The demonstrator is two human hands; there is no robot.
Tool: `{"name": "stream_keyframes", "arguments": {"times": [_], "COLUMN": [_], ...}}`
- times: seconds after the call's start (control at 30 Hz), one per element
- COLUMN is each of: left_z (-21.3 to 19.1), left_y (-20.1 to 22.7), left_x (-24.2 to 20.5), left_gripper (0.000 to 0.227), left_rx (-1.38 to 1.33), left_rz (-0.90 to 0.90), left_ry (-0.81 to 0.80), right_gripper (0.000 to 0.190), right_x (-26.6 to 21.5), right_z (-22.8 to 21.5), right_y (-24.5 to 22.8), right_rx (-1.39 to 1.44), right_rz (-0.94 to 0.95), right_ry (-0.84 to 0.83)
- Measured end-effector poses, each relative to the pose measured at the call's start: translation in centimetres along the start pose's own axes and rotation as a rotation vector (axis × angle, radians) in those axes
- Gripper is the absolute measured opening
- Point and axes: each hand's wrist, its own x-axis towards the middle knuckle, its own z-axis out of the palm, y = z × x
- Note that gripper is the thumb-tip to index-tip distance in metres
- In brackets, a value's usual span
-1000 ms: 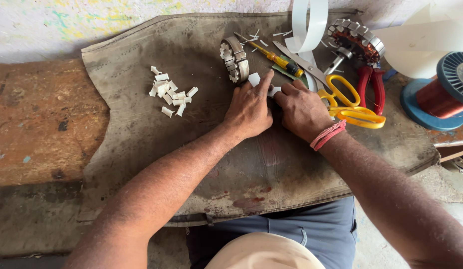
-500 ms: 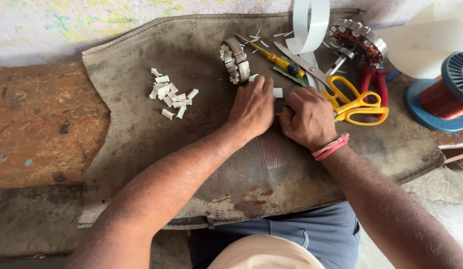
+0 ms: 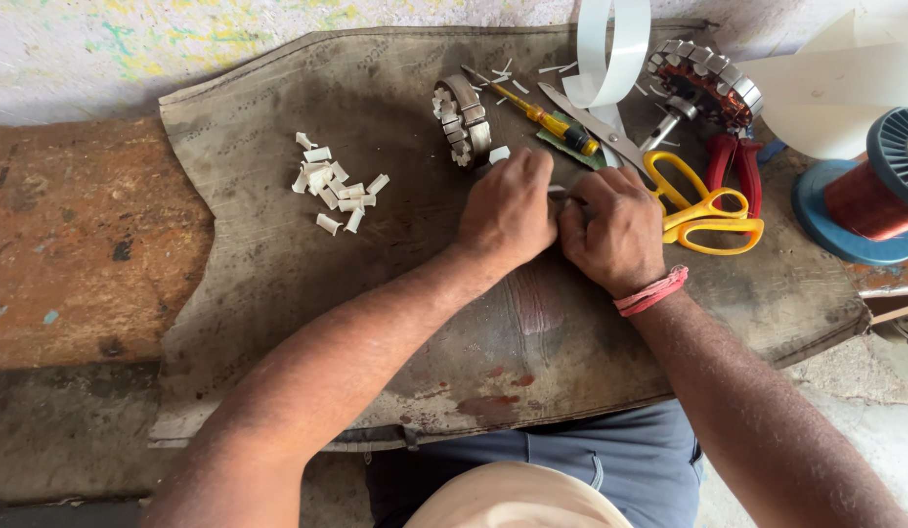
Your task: The person cuts white insulating tape into small rectangular pieces using scissors and inserts them into the slots of a motor stator. They repeatedly measure, cut, and place the tape pieces, occasionally using a screwdriver to adjust the placement within the stator slots.
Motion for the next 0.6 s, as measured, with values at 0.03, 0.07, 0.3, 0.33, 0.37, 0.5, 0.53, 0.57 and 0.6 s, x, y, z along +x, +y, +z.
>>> {"name": "stream_keyframes", "arguments": {"times": [0.03, 0.07, 0.3, 0.33, 0.37, 0.5, 0.53, 0.57, 0.6], "left_z": [-0.3, -0.7, -5.1, -6.1, -6.8, -8.5, -8.5, -8.5, -8.4], "left_y": [-0.1, -0.4, -6.9, -8.3, -9.6, -12.1, -12.3, -12.4, -12.5], "left_x": [0.3, 0.8, 4.2, 4.7, 5.4, 5.7, 5.5, 5.2, 4.8], "left_gripper": [0.025, 0.019, 0.026, 0.030, 0.030, 0.020, 0.016, 0.017, 0.019], "left_rx": [-0.087, -0.173, -0.415, -0.367, -0.415, -0.610, -0.667, -0.733, -0.799], "left_rz": [-0.067, -0.134, 0.045, 0.039, -0.009, -0.093, -0.083, -0.122, -0.161], "left_ry": [0.001, 0.002, 0.443, 0.438, 0.431, 0.437, 0.449, 0.436, 0.424], "right_gripper": [0.008, 0.007, 0.006, 0.006, 0.005, 0.040, 0.056, 0.073, 0.091], "right_x": [0.0, 0.0, 0.1, 0.1, 0.3, 2.2, 3.1, 4.0, 5.0], "right_z": [0.0, 0.0, 0.1, 0.0, -0.2, -1.0, -0.9, -0.8, -0.5], "right_y": [0.1, 0.1, 0.0, -0.1, -0.1, 0.2, 0.5, 0.9, 1.2], "right_rx": [-0.001, -0.002, 0.013, 0.043, 0.072, 0.323, 0.410, 0.499, 0.588], "right_rz": [0.008, 0.017, 0.021, 0.017, 0.011, 0.023, 0.000, -0.019, -0.037], "right_ry": [0.004, 0.008, 0.013, 0.013, 0.012, -0.143, -0.200, -0.268, -0.335]}}
